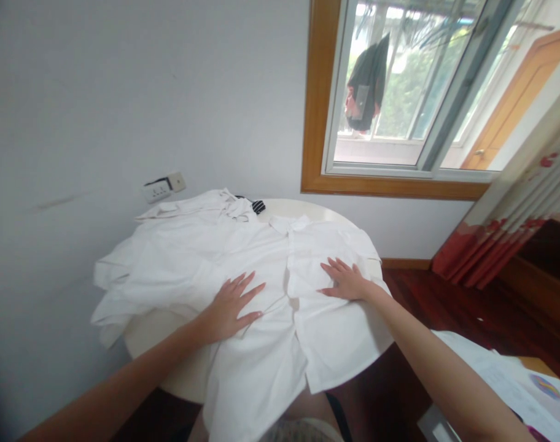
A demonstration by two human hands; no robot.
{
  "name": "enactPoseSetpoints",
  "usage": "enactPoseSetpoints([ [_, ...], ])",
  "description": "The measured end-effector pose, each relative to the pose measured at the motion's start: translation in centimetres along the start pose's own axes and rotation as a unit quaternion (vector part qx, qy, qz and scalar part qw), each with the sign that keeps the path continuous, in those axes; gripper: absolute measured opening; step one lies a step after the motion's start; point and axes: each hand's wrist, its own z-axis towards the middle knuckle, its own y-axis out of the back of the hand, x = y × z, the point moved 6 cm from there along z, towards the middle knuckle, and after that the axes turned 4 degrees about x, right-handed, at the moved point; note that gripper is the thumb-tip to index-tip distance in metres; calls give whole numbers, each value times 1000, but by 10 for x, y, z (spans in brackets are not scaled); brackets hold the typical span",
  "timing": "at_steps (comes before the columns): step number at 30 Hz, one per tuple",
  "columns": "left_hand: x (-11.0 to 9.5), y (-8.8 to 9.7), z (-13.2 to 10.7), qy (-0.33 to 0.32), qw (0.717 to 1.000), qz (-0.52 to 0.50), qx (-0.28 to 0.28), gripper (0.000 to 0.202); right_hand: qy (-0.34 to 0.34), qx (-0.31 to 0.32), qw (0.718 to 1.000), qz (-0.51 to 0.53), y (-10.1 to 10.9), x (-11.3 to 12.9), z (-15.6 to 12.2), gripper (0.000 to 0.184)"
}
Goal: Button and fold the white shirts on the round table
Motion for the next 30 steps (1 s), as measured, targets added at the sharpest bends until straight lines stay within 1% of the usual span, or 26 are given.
enactPoseSetpoints([
  [3, 4, 4, 3, -14, 1000, -9, 19, 54, -14, -13, 1000, -4, 6, 2, 3, 80],
  [5, -3, 15, 11, -11, 1000, -11, 11, 46, -17, -44, 999, -10, 15, 9, 10, 70],
  [6, -11, 22, 16, -12, 1000, -13, -3, 39, -13, -63, 998, -14, 20, 14, 15, 66],
  [7, -22, 32, 21, -19, 999, -15, -25, 30, -4, -80, 997, -17, 25, 20, 20, 63],
  [8, -37, 40, 24, -37, 998, -21, -45, 27, 7, -91, 996, -20, 29, 26, 27, 61],
  [9, -54, 47, 25, -61, 996, -37, -50, 28, 20, -92, 995, -21, 31, 33, 34, 61],
  [11, -90, 50, 24, -116, 991, -67, -16, 33, 33, -77, 996, -17, 31, 43, 48, 64],
  [12, -106, 48, 20, -135, 988, -71, 10, 35, 30, -65, 997, -11, 30, 46, 54, 66],
  [14, -127, 40, 13, -140, 987, -59, 49, 46, 11, -48, 999, 5, 26, 50, 66, 70],
  [15, -132, 35, 10, -132, 988, -47, 62, 50, -1, -47, 999, 12, 25, 51, 70, 72],
  [17, -135, 25, 7, -117, 990, -23, 78, 48, -20, -61, 998, 22, 24, 53, 77, 71],
  [20, -132, 16, 8, -129, 987, -6, 92, 26, -30, -97, 995, 22, 28, 55, 82, 68],
  [22, -128, 15, 11, -151, 984, -5, 90, 17, -24, -111, 993, 17, 31, 56, 85, 66],
  [24, -126, 19, 12, -185, 979, -17, 86, 17, -17, -105, 994, 11, 31, 54, 89, 66],
  [26, -127, 27, 11, -230, 969, -50, 80, 18, -17, -81, 997, 9, 28, 51, 94, 69],
  [28, -127, 38, 8, -271, 954, -105, 68, 17, -20, -56, 998, 11, 24, 48, 99, 74],
  [30, -126, 47, 5, -296, 937, -176, 60, 16, -24, -42, 999, 12, 23, 46, 102, 77],
])
